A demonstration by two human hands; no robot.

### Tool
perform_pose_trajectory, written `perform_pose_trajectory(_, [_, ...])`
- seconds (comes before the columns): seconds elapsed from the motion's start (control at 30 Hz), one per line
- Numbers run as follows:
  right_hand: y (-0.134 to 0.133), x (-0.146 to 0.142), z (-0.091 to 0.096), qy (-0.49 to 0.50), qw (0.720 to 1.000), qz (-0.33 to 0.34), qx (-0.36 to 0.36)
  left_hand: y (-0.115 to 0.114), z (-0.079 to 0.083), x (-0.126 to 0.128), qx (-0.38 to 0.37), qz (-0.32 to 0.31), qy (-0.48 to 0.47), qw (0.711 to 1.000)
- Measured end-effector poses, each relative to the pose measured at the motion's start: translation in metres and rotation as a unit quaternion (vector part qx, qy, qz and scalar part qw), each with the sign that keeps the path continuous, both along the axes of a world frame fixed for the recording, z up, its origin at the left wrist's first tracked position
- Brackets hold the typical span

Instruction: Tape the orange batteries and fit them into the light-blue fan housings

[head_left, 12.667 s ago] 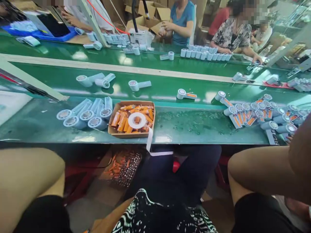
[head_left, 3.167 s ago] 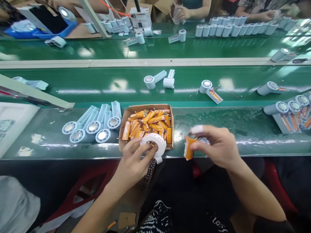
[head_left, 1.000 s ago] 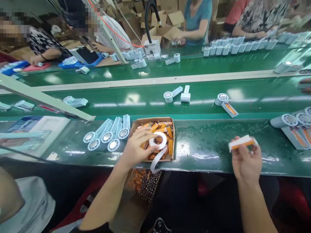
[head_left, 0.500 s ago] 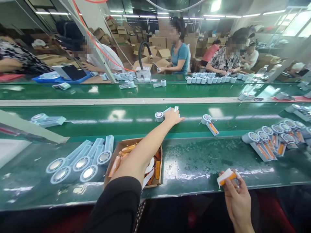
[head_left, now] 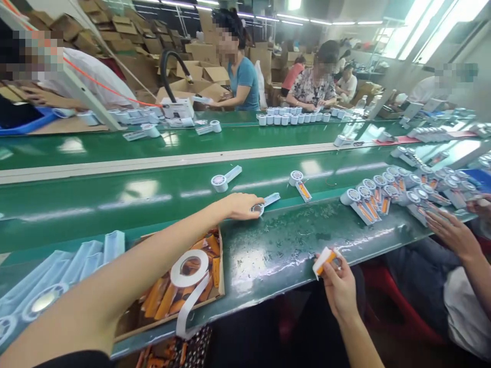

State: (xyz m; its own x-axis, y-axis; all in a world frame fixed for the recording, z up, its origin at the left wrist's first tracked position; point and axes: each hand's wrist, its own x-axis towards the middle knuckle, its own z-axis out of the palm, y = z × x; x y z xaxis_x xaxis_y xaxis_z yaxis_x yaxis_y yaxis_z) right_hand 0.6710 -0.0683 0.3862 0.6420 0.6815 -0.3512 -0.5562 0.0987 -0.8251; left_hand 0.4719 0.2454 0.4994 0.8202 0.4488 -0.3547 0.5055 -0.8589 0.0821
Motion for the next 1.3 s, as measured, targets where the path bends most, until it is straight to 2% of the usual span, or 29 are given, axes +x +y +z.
perform_pose_trajectory(0.1, [0.008,-0.011,0.007,-0.005,1.0,0.022,0.01,-0.017,-0.002,0.01,0.081,-0.007,0.054,0.995])
perform_pose_trajectory(0.17, [0.012,-0.014,0.013,-0.018,0.999,0.036,0.023,-0.025,-0.003,0.018,0.102,-0.01,0.076,0.992])
perform_pose_trajectory(0.37, [0.028,-0.009,0.038,-0.092,0.989,0.081,0.082,-0.03,-0.012,0.029,0.098,-0.005,0.086,0.991])
perform_pose_trajectory(0.53, [0.064,-0.003,0.052,-0.204,0.962,0.154,0.096,-0.026,-0.017,0.028,0.088,-0.044,0.064,0.993])
perform_pose_trajectory(0.63, [0.099,-0.003,0.052,-0.28,0.939,0.176,0.091,-0.021,-0.018,0.029,0.081,-0.051,0.063,0.993])
perform_pose_trajectory(0.77, [0.147,-0.002,0.041,-0.389,0.898,0.192,0.077,-0.004,-0.018,0.033,0.054,-0.033,0.08,0.995])
perform_pose_trajectory(0.87, [0.17,-0.001,0.031,-0.469,0.86,0.19,0.068,0.009,-0.014,0.036,0.028,-0.02,0.084,0.996])
perform_pose_trajectory(0.93, [0.176,0.001,0.027,-0.499,0.845,0.181,0.069,0.015,-0.012,0.037,0.016,-0.015,0.079,0.997])
perform_pose_trajectory(1.07, [0.177,0.002,0.025,-0.503,0.844,0.17,0.079,0.019,-0.01,0.037,0.004,-0.007,0.061,0.998])
perform_pose_trajectory(1.23, [0.181,-0.003,0.025,-0.383,0.908,0.115,0.125,0.012,-0.012,0.035,0.01,-0.001,0.036,0.999])
perform_pose_trajectory(1.27, [0.182,-0.004,0.025,-0.392,0.905,0.115,0.117,0.011,-0.013,0.034,0.011,0.001,0.032,0.999])
perform_pose_trajectory(1.3, [0.182,-0.004,0.024,-0.427,0.89,0.128,0.098,0.009,-0.014,0.034,0.011,0.003,0.028,1.0])
